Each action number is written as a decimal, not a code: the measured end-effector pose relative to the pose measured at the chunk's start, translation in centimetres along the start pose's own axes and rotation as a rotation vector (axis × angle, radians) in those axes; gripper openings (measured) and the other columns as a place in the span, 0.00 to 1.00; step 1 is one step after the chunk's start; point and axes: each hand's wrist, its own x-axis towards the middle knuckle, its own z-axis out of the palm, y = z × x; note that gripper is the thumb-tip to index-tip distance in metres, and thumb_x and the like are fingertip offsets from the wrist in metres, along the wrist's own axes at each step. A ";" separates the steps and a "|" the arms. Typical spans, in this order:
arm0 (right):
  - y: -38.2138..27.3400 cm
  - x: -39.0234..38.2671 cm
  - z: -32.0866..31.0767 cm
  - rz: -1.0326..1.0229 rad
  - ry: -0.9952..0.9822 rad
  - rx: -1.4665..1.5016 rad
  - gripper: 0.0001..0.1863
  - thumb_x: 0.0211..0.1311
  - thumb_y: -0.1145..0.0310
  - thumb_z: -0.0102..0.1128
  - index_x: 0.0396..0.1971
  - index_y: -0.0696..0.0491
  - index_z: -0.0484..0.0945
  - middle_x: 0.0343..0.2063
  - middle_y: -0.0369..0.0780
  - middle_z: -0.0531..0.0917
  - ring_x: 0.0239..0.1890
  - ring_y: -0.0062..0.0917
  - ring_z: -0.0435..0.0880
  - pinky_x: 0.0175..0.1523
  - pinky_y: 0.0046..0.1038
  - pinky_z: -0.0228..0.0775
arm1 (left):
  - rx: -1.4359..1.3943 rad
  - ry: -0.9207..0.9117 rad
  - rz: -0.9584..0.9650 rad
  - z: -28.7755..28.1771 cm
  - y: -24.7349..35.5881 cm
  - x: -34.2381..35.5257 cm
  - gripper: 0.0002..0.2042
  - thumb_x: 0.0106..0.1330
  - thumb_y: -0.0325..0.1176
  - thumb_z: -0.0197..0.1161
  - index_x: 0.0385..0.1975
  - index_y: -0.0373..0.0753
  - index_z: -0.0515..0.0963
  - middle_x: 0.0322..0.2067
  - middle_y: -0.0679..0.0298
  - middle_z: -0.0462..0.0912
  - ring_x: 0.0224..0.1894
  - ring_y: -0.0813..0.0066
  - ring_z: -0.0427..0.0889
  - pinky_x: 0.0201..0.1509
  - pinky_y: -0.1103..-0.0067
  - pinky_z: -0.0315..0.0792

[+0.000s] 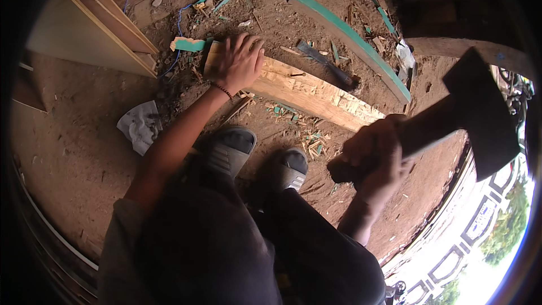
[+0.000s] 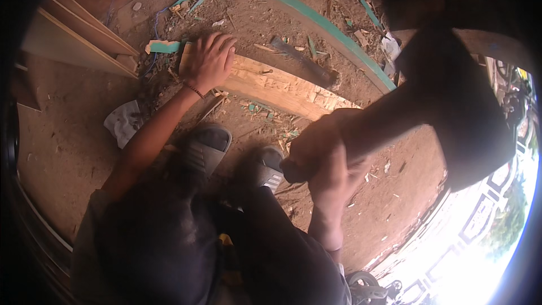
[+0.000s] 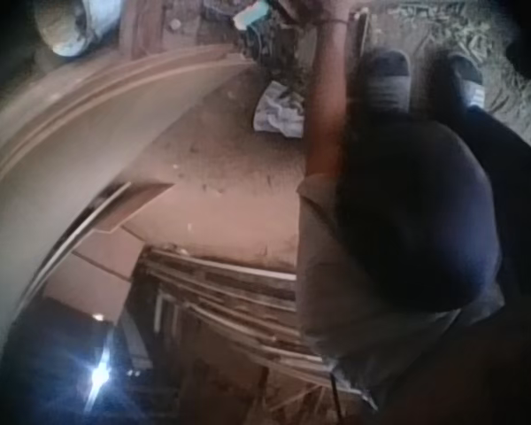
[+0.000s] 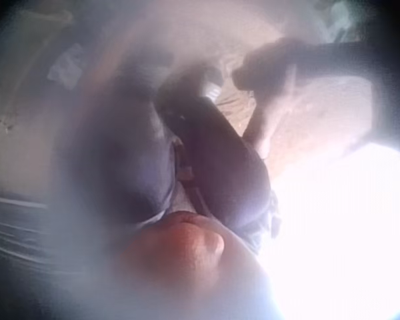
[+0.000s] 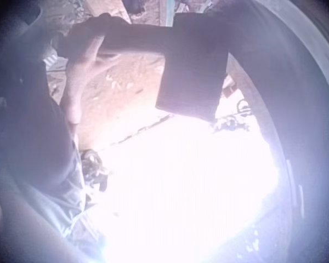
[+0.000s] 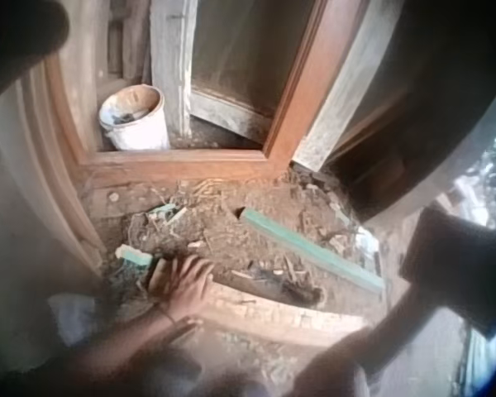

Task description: The person uses a small axe to repeatedly strike and shape a wooden plank placed on the ground. They occasionally pause to remove small wood chips by hand and place them into a nearby bucket. The person continues carving the plank until the end of the clip.

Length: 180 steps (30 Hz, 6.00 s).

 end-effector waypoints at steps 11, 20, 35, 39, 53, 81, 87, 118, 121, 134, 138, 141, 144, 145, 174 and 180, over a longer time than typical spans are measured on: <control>7.6 -3.3 -2.1 0.697 -0.164 -0.360 0.15 0.69 0.62 0.58 0.25 0.56 0.75 0.15 0.36 0.77 0.15 0.18 0.76 0.21 0.23 0.67 | 0.019 0.083 0.059 -2.0 0.1 0.2 0.13 0.71 0.35 0.55 0.51 0.40 0.79 0.52 0.64 0.80 0.60 0.64 0.72 0.61 0.63 0.65; 7.8 -10.5 -12.1 0.897 0.393 -0.095 0.14 0.70 0.60 0.58 0.25 0.49 0.71 0.15 0.29 0.69 0.13 0.17 0.67 0.17 0.23 0.60 | -0.311 0.194 0.119 -1.0 0.3 0.0 0.08 0.66 0.30 0.63 0.42 0.38 0.83 0.46 0.62 0.83 0.55 0.61 0.76 0.60 0.65 0.69; 13.0 -17.5 -21.0 0.932 0.947 0.858 0.21 0.71 0.52 0.55 0.20 0.40 0.59 0.15 0.25 0.56 0.14 0.13 0.53 0.21 0.20 0.47 | -0.364 0.038 0.256 1.7 5.2 -2.3 0.07 0.60 0.40 0.68 0.33 0.46 0.84 0.51 0.64 0.76 0.62 0.65 0.69 0.70 0.47 0.50; 14.0 -18.9 -22.8 0.913 0.877 1.168 0.21 0.71 0.53 0.55 0.20 0.40 0.59 0.15 0.25 0.55 0.15 0.13 0.52 0.21 0.20 0.47 | -0.325 -0.005 0.236 1.7 5.3 -2.2 0.07 0.60 0.40 0.70 0.32 0.46 0.85 0.53 0.63 0.78 0.63 0.63 0.69 0.74 0.46 0.47; 17.7 -15.5 -21.7 0.722 0.815 1.254 0.19 0.69 0.59 0.55 0.18 0.43 0.60 0.16 0.26 0.62 0.19 0.13 0.61 0.23 0.17 0.58 | -0.352 0.064 0.215 -0.1 5.2 -1.5 0.05 0.58 0.36 0.73 0.30 0.47 0.83 0.50 0.70 0.82 0.58 0.66 0.75 0.71 0.57 0.56; 17.2 -11.6 -16.7 0.682 1.137 0.946 0.11 0.63 0.65 0.59 0.28 0.49 0.65 0.20 0.33 0.69 0.23 0.21 0.71 0.31 0.27 0.73 | -0.316 0.048 0.201 -0.6 5.4 -0.6 0.06 0.60 0.32 0.68 0.32 0.44 0.77 0.45 0.66 0.86 0.53 0.64 0.80 0.67 0.59 0.59; 14.5 -13.4 -17.6 0.796 1.063 0.867 0.07 0.64 0.69 0.57 0.31 0.49 0.68 0.19 0.30 0.68 0.18 0.16 0.69 0.23 0.21 0.68 | -0.262 -0.007 0.224 -0.9 5.2 -0.8 0.06 0.60 0.33 0.68 0.37 0.45 0.83 0.47 0.67 0.86 0.54 0.64 0.80 0.67 0.60 0.59; 15.5 -12.7 -14.3 1.005 0.420 -0.275 0.18 0.62 0.61 0.63 0.32 0.65 0.79 0.24 0.42 0.84 0.26 0.24 0.83 0.33 0.27 0.74 | -0.364 0.007 0.243 -1.7 5.2 0.5 0.04 0.61 0.29 0.68 0.30 0.43 0.79 0.42 0.65 0.88 0.48 0.65 0.83 0.64 0.64 0.65; 16.2 -12.8 -14.5 1.040 0.448 -0.242 0.21 0.62 0.59 0.64 0.38 0.66 0.77 0.28 0.42 0.84 0.29 0.24 0.83 0.36 0.27 0.75 | -0.481 -0.114 0.127 -2.5 5.1 3.4 0.02 0.64 0.29 0.66 0.31 0.41 0.81 0.37 0.63 0.88 0.41 0.67 0.84 0.59 0.66 0.68; 14.5 -11.2 -16.2 0.948 0.614 0.634 0.16 0.67 0.57 0.56 0.37 0.56 0.75 0.24 0.39 0.80 0.22 0.27 0.79 0.32 0.30 0.74 | -0.153 -0.290 0.639 10.0 18.0 27.9 0.13 0.66 0.38 0.64 0.48 0.44 0.82 0.43 0.61 0.85 0.45 0.61 0.84 0.52 0.68 0.78; 14.9 -11.1 -17.3 0.759 0.621 1.286 0.13 0.68 0.57 0.55 0.37 0.52 0.72 0.20 0.33 0.71 0.17 0.22 0.70 0.24 0.28 0.67 | -0.020 -0.276 0.799 14.4 19.7 28.9 0.14 0.65 0.38 0.66 0.48 0.42 0.82 0.47 0.67 0.81 0.56 0.64 0.77 0.64 0.61 0.68; 15.1 -11.2 -17.7 0.790 0.631 1.352 0.13 0.69 0.56 0.55 0.37 0.51 0.71 0.18 0.31 0.66 0.14 0.19 0.64 0.20 0.27 0.63 | -0.003 -0.294 0.825 15.5 19.3 29.5 0.12 0.63 0.38 0.67 0.46 0.45 0.83 0.45 0.66 0.81 0.56 0.65 0.76 0.61 0.61 0.70; 15.2 -11.3 -17.8 0.856 0.573 1.276 0.13 0.70 0.56 0.54 0.37 0.51 0.71 0.17 0.31 0.66 0.14 0.19 0.64 0.21 0.27 0.63 | -0.198 -0.248 0.779 15.2 18.6 30.0 0.13 0.63 0.37 0.68 0.46 0.44 0.84 0.41 0.67 0.83 0.46 0.67 0.80 0.53 0.69 0.74; 15.2 -11.3 -17.8 0.862 0.587 1.268 0.13 0.70 0.56 0.54 0.37 0.51 0.70 0.17 0.31 0.66 0.13 0.19 0.64 0.20 0.27 0.63 | -0.254 -0.265 0.724 14.9 18.5 30.2 0.14 0.63 0.37 0.68 0.48 0.44 0.84 0.41 0.68 0.83 0.42 0.68 0.81 0.50 0.71 0.76; 17.4 -12.1 -17.6 0.947 0.588 0.958 0.19 0.64 0.50 0.55 0.40 0.52 0.73 0.17 0.29 0.66 0.12 0.16 0.61 0.19 0.22 0.58 | -0.414 -0.439 0.537 -2.8 11.2 8.3 0.22 0.54 0.27 0.73 0.52 0.42 0.82 0.35 0.65 0.85 0.38 0.67 0.80 0.51 0.70 0.72; 17.8 -12.4 -17.4 0.848 0.561 0.986 0.18 0.68 0.50 0.57 0.41 0.52 0.73 0.18 0.29 0.66 0.13 0.16 0.62 0.19 0.21 0.58 | -0.407 -0.411 0.389 -2.0 10.2 5.7 0.17 0.55 0.30 0.73 0.46 0.39 0.84 0.36 0.65 0.83 0.43 0.65 0.78 0.56 0.68 0.69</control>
